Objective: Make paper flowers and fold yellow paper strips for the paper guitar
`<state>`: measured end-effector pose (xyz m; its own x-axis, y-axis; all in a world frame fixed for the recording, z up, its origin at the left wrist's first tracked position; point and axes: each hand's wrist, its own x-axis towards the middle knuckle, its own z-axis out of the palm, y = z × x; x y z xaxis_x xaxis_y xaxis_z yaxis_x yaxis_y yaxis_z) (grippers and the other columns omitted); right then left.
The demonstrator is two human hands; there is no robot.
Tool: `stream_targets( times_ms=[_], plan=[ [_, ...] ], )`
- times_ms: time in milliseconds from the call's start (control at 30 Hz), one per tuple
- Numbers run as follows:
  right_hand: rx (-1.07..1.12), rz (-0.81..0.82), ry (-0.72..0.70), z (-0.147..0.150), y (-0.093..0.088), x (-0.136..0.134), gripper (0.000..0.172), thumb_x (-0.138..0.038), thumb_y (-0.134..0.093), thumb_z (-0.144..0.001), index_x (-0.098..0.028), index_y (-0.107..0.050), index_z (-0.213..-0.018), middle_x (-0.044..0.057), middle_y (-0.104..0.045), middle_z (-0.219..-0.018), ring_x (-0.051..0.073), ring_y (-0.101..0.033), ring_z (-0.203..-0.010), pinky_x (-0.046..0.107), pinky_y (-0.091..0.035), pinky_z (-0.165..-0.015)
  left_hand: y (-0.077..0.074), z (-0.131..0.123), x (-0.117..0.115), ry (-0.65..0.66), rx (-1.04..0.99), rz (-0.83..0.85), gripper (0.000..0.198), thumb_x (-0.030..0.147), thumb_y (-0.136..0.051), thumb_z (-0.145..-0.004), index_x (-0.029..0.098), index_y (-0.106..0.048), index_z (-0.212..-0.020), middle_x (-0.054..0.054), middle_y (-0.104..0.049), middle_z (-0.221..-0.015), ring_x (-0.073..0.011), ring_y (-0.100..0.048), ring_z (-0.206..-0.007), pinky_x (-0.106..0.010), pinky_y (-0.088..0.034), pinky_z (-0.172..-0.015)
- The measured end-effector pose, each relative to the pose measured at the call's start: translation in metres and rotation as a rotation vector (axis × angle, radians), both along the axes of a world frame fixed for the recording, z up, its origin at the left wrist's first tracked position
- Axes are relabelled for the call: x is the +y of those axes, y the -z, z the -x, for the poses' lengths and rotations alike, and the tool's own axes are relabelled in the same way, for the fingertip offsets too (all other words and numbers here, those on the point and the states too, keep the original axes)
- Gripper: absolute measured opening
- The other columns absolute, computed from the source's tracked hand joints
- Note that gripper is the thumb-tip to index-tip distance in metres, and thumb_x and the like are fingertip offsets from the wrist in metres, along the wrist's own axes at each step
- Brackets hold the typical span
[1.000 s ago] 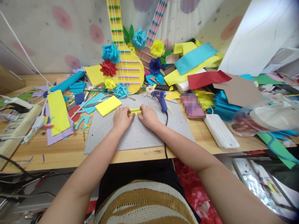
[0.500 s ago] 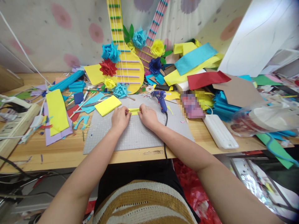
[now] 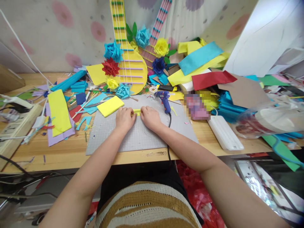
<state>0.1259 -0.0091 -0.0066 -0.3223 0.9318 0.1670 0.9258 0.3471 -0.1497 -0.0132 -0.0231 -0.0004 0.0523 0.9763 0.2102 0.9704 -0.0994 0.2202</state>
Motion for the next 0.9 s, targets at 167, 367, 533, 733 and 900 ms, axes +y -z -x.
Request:
stream_targets(
  times_ms=[167, 367, 533, 733, 900],
  plan=[
    [-0.007, 0.02, 0.01, 0.002, 0.0, -0.001, 0.026, -0.033, -0.041, -0.09, -0.016, -0.052, -0.106, 0.012, -0.06, -0.1, 0.023, -0.054, -0.091, 0.031, -0.037, -0.072, 0.0, -0.003, 0.0, -0.034, 0.012, -0.018, 0.023, 0.041, -0.055, -0.081, 0.019, -0.062, -0.081, -0.011, -0.063, -0.087, -0.0292, -0.049, -0.094, -0.04, -0.035, -0.082],
    [0.006, 0.039, 0.011, 0.0, -0.005, -0.002, 0.023, -0.02, -0.038, -0.088, -0.015, -0.053, -0.105, 0.012, -0.059, -0.1, 0.023, -0.054, -0.089, 0.031, -0.038, -0.07, -0.001, 0.001, -0.001, -0.029, -0.023, 0.014, 0.018, 0.034, -0.054, -0.081, 0.019, -0.064, -0.083, -0.01, -0.062, -0.086, -0.029, -0.049, -0.094, -0.04, -0.036, -0.08],
    [0.049, 0.085, 0.014, -0.005, -0.008, -0.003, 0.026, -0.013, -0.037, -0.085, -0.015, -0.052, -0.107, 0.011, -0.059, -0.102, 0.022, -0.054, -0.087, 0.031, -0.038, -0.07, 0.002, 0.01, -0.001, -0.026, -0.099, 0.012, 0.015, 0.024, -0.051, -0.08, 0.02, -0.066, -0.082, -0.008, -0.061, -0.078, -0.0264, -0.05, -0.085, -0.04, -0.037, -0.079],
    [0.115, 0.091, -0.001, -0.008, -0.005, -0.001, 0.027, -0.011, -0.035, -0.083, -0.014, -0.051, -0.105, 0.012, -0.059, -0.099, 0.021, -0.052, -0.084, 0.031, -0.036, -0.07, 0.007, 0.017, 0.001, 0.028, -0.185, -0.009, 0.019, 0.014, -0.048, -0.076, 0.02, -0.066, -0.078, -0.008, -0.06, -0.076, -0.0263, -0.05, -0.084, -0.04, -0.038, -0.078],
    [0.253, 0.078, -0.014, -0.013, -0.003, 0.0, 0.029, -0.01, -0.039, -0.077, -0.016, -0.051, -0.102, 0.01, -0.056, -0.101, 0.019, -0.05, -0.081, 0.03, -0.036, -0.068, 0.004, 0.021, 0.007, 0.023, -0.328, -0.076, 0.026, 0.001, -0.046, -0.065, 0.02, -0.06, -0.076, -0.004, -0.059, -0.076, -0.0215, -0.051, -0.081, -0.034, -0.04, -0.076]
  ],
)
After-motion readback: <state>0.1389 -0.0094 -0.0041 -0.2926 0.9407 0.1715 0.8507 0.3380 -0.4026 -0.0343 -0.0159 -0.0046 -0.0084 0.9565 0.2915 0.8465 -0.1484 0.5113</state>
